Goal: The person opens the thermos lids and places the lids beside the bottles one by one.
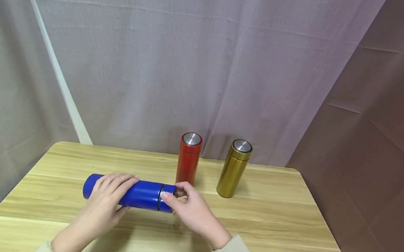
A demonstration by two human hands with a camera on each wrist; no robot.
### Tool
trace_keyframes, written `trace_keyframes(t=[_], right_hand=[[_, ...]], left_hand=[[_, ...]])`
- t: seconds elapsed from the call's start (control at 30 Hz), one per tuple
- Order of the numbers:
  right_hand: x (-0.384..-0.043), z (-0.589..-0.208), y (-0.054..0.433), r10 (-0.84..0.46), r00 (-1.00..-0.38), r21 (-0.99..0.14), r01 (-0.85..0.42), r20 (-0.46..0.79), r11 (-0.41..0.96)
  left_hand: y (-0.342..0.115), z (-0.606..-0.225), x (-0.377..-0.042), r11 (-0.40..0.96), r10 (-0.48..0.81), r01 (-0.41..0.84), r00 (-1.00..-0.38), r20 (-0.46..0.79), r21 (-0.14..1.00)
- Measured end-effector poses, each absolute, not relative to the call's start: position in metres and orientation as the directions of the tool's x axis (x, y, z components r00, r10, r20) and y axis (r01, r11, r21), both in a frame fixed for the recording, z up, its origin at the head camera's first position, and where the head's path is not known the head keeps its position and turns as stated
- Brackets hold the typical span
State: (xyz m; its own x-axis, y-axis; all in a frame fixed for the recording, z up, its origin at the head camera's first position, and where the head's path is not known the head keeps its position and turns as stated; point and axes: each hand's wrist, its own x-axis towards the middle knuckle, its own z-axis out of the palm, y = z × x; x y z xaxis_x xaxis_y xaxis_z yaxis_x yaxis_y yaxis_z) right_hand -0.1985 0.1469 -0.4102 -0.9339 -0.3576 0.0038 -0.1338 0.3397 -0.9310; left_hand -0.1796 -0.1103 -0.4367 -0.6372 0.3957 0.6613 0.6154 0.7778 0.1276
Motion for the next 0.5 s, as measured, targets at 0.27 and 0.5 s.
trace_keyframes(t=[0.27, 0.5], right_hand=[[-0.1924, -0.4025, 0.1439, -0.362, -0.929, -0.910, -0.211, 0.073, 0.356], [-0.1942, -0.4096, 0.1465, -0.408, -0.895, -0.866, -0.340, 0.179, 0.367]], left_hand=[[-0.1127, -0.4378, -0.1800, 0.794, 0.383, 0.589, -0.676, 0.630, 0.149], [-0.1149, -0.4378, -0.1800, 0.793, 0.378, 0.589, -0.679, 0.629, 0.159]])
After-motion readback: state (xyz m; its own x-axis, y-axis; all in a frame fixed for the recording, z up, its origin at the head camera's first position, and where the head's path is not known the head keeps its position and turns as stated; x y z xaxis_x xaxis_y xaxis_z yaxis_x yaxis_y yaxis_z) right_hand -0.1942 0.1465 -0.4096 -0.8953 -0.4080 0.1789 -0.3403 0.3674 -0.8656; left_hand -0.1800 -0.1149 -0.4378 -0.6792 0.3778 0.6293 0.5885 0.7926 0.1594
